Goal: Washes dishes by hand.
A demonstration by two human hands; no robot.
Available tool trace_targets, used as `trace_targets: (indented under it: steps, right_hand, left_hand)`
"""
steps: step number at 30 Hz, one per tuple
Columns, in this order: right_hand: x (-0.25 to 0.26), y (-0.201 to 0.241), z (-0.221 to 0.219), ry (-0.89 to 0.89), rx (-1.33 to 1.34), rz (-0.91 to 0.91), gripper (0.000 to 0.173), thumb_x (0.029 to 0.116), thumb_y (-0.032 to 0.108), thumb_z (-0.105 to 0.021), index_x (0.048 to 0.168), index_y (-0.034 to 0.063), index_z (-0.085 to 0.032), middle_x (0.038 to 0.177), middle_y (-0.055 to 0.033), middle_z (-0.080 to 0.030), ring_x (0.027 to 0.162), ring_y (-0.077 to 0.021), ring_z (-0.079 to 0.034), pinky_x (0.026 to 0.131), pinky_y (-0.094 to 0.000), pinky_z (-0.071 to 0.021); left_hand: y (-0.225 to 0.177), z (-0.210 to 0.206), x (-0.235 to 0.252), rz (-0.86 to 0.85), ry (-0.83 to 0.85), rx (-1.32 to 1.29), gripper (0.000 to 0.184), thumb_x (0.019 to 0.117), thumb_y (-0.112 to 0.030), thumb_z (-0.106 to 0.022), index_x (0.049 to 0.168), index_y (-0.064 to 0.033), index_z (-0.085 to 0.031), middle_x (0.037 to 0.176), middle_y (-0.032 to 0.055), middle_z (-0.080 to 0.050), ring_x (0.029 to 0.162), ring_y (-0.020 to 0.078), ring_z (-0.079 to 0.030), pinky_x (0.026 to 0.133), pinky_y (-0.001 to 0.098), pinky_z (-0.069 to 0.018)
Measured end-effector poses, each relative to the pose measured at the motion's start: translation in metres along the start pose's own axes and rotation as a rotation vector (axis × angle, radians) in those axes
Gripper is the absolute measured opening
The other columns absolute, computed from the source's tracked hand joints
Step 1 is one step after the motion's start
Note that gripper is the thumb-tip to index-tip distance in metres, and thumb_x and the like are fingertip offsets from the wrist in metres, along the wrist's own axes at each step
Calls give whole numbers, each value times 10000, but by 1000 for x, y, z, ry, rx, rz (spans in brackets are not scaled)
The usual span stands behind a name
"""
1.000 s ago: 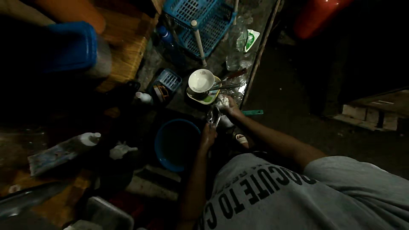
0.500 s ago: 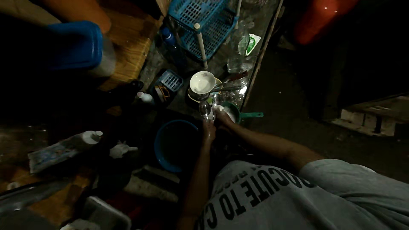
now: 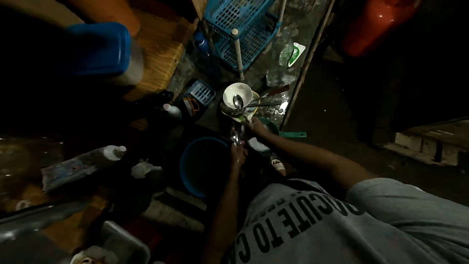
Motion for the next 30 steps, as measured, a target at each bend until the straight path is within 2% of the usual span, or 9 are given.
trace_targets:
  steps: [2, 6, 9, 16, 19, 21, 25, 27, 30]
  right_hand:
    - [23, 8, 15, 38, -163, -15, 422, 1080, 259, -526, 1345, -68, -549, 1267, -284, -619, 1161, -386, -614, 1008, -545, -481]
    - [55, 28, 30, 169, -459, 7, 444, 1114, 238, -440, 1403, -94, -500, 1388, -314, -551, 1289, -422, -543, 1096, -542, -410]
    - [55, 36, 33, 272, -586, 42, 443, 1072, 128, -519, 1453, -87, -450, 1419, -317, -527, 1303, -436, -536, 1105, -549, -412]
    - [-24, 67, 50, 298, -246, 162, 480, 1116, 389, -387, 1365, 6, -534, 1143, -165, -641, 1010, -208, -623, 933, -410, -507]
    - [-60, 90, 52, 343, -253, 271, 584, 1127, 430, -211, 1410, 26, -524, 1251, -164, -625, 1135, -198, -612, 1025, -411, -485]
    - [-75, 100, 52, 342, -426, 343, 533, 1134, 362, -272, 1387, 1, -571, 1322, -209, -624, 1237, -285, -592, 1084, -499, -437]
    - [-60, 80, 34, 359, -925, 584, 454, 1060, 463, -493, 1347, 161, -673, 1561, -154, -469, 1469, -432, -357, 1122, -690, -312]
    - [-50, 67, 27, 240, -997, 773, 467, 1025, 549, -498, 1324, 246, -691, 1482, -178, -528, 1365, -439, -471, 1041, -669, -401]
    - [-43, 65, 26, 91, -960, 932, 416, 1033, 493, -504, 1148, 157, -721, 1210, -214, -648, 1056, -406, -667, 800, -583, -560]
  left_hand:
    - [3, 8, 0, -5, 0, -46, 368, 1130, -244, -359, 1371, -15, -518, 717, 26, -531, 506, 68, -415, 475, 219, -364]
    - [-2, 15, -4, 50, -6, -112, 402, 1142, -256, -292, 1475, -30, -272, 787, 44, -547, 522, 68, -432, 494, 221, -386]
    - [-1, 20, 0, 70, 4, -182, 327, 1141, -236, -298, 1407, -47, -329, 759, 34, -547, 489, 54, -409, 461, 204, -362]
    - [-3, 14, 8, 60, 69, -120, 357, 1131, -193, -333, 1458, -65, -401, 834, 43, -572, 550, 65, -437, 500, 219, -379]
    - [-2, 5, 8, 55, 93, -7, 351, 1111, -181, -420, 1423, -29, -471, 1044, 119, -625, 788, 135, -572, 697, 297, -506]
    - [-7, -3, -1, 56, 137, 57, 333, 1098, -159, -458, 1373, 21, -512, 1098, 147, -618, 885, 164, -595, 796, 330, -526]
    - [-31, -21, -15, 73, 266, 28, 207, 1091, -99, -428, 1214, 8, -557, 801, 12, -527, 612, 56, -475, 565, 210, -433]
    - [-38, -30, -18, 68, 340, -15, 110, 1098, -102, -378, 1071, -49, -470, 679, -43, -419, 510, 30, -386, 472, 179, -354]
    - [-41, -36, -25, 47, 306, 19, 160, 1104, -137, -409, 1239, -58, -443, 738, -17, -405, 552, 69, -396, 502, 227, -366]
Point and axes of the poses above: each hand's wrist, its own x-axis towards the middle knuckle, its own z-axis out of the back of the hand, y = z × x, the point moved 6 cm from there along x, towards the middle knuckle
